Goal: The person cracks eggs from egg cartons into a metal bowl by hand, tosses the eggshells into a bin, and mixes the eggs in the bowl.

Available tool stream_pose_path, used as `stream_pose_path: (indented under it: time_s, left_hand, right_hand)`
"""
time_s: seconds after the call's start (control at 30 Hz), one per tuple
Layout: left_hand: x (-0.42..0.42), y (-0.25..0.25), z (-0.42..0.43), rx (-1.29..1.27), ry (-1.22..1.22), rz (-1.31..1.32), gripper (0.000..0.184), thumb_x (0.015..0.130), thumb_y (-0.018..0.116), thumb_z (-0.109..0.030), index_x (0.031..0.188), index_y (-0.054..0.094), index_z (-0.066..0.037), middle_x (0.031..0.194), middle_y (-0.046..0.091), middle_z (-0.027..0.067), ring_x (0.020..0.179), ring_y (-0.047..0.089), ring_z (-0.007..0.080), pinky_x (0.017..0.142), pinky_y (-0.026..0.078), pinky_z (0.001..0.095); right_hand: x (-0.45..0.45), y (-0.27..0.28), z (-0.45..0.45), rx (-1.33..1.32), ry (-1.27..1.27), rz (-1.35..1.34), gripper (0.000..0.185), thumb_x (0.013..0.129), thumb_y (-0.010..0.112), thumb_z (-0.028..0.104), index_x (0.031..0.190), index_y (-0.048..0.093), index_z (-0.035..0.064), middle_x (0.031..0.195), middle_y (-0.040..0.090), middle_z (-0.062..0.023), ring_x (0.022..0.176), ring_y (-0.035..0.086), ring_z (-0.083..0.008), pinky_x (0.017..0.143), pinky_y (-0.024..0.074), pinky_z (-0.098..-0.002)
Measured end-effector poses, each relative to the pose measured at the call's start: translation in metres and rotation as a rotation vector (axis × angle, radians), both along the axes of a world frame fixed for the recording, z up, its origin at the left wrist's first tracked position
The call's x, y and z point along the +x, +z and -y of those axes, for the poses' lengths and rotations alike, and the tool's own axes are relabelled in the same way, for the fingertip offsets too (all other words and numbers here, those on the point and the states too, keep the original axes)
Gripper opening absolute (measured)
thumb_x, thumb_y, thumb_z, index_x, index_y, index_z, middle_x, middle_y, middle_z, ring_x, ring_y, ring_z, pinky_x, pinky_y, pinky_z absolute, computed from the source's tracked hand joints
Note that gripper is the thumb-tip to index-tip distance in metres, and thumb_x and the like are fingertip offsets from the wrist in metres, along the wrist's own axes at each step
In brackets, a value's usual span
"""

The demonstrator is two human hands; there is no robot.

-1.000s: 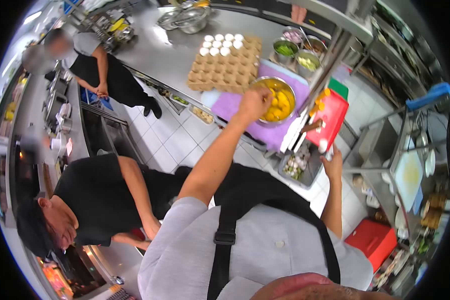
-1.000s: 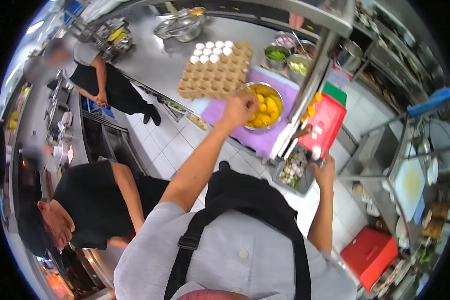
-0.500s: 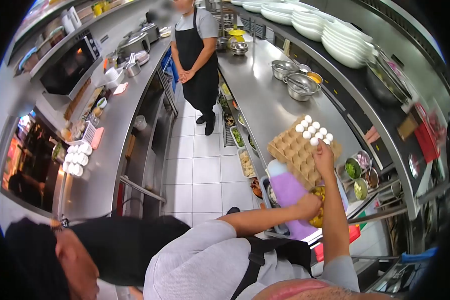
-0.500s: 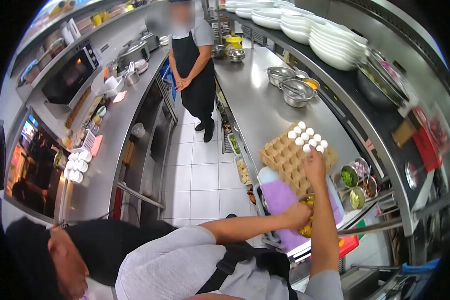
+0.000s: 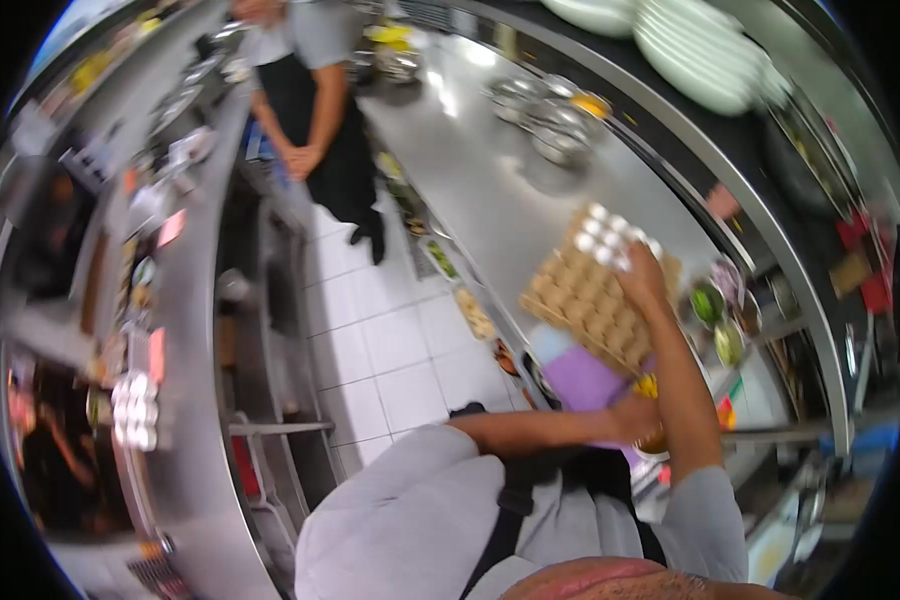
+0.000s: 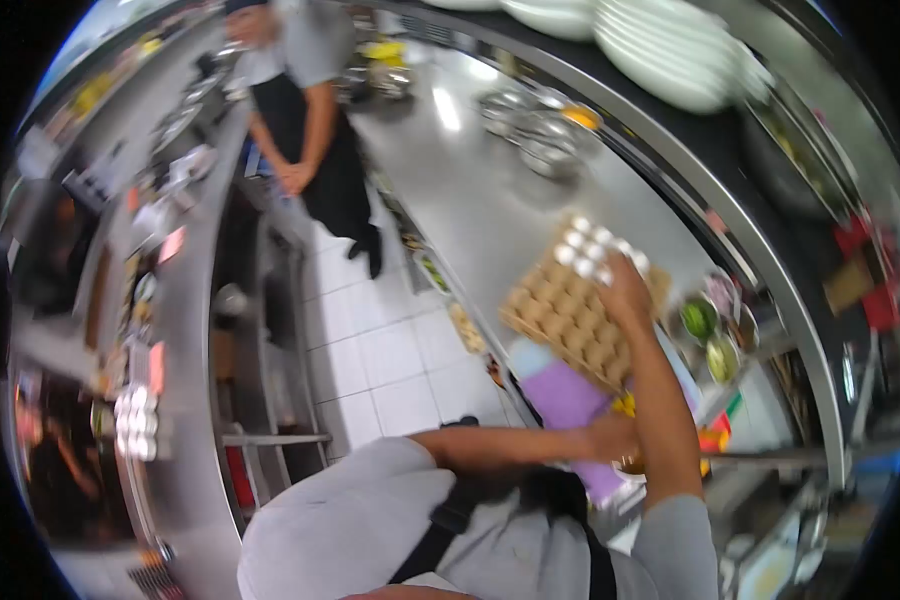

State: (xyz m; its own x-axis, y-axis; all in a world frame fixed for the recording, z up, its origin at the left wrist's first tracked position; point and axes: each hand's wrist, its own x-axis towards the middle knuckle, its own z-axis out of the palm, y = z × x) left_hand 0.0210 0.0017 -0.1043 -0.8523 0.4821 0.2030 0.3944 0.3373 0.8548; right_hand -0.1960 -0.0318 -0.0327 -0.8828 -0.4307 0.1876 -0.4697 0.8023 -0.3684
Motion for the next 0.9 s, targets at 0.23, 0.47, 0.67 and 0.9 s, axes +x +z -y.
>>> stream_pose_path:
  time_s: [0.23,0.47,0.67,0.9]
  left_hand:
    - [0.010,0.013,0.008,-0.001,-0.239,-0.020,0.045,0.092,0.067,-0.037,0.128,0.065,-0.010,0.118,0.071,0.0136,0.109,0.067,0.0355,0.094,0.052,0.0485]
    - [0.009,-0.001,0.005,0.288,-0.155,0.119,0.064,0.097,0.069,-0.032,0.152,0.044,-0.009,0.155,0.046,0.0153,0.144,0.043,0.0317,0.117,0.036,0.0446]
    - [0.013,0.024,0.011,-0.086,0.049,-0.260,0.050,0.093,0.071,-0.032,0.133,0.060,-0.004,0.126,0.067,0.0200,0.117,0.065,0.0297,0.093,0.052,0.0394]
    - [-0.006,0.021,0.012,-0.043,0.076,-0.253,0.023,0.090,0.068,-0.003,0.112,0.072,0.002,0.100,0.072,0.0222,0.077,0.074,0.0306,0.066,0.060,0.0404]
  right_hand:
    - [0.023,0.014,-0.002,-0.031,-0.096,0.096,0.033,0.087,0.067,0.011,0.120,0.065,0.0062,0.118,0.066,-0.0203,0.112,0.064,-0.0404,0.093,0.0516,-0.0489]
    - [0.007,-0.023,0.002,-0.084,-0.104,-0.057,0.042,0.085,0.062,0.001,0.127,0.059,0.0058,0.127,0.062,-0.0220,0.120,0.060,-0.0401,0.099,0.0506,-0.0513]
    - [0.023,0.018,-0.003,-0.136,-0.191,0.071,0.050,0.083,0.070,0.024,0.131,0.064,0.0119,0.131,0.055,-0.0215,0.118,0.062,-0.0406,0.101,0.0518,-0.0500]
    - [0.169,0.035,-0.154,-0.990,-0.092,-0.119,0.040,0.086,0.074,0.005,0.126,0.069,0.0074,0.120,0.063,-0.0108,0.110,0.066,-0.0216,0.091,0.0558,-0.0317]
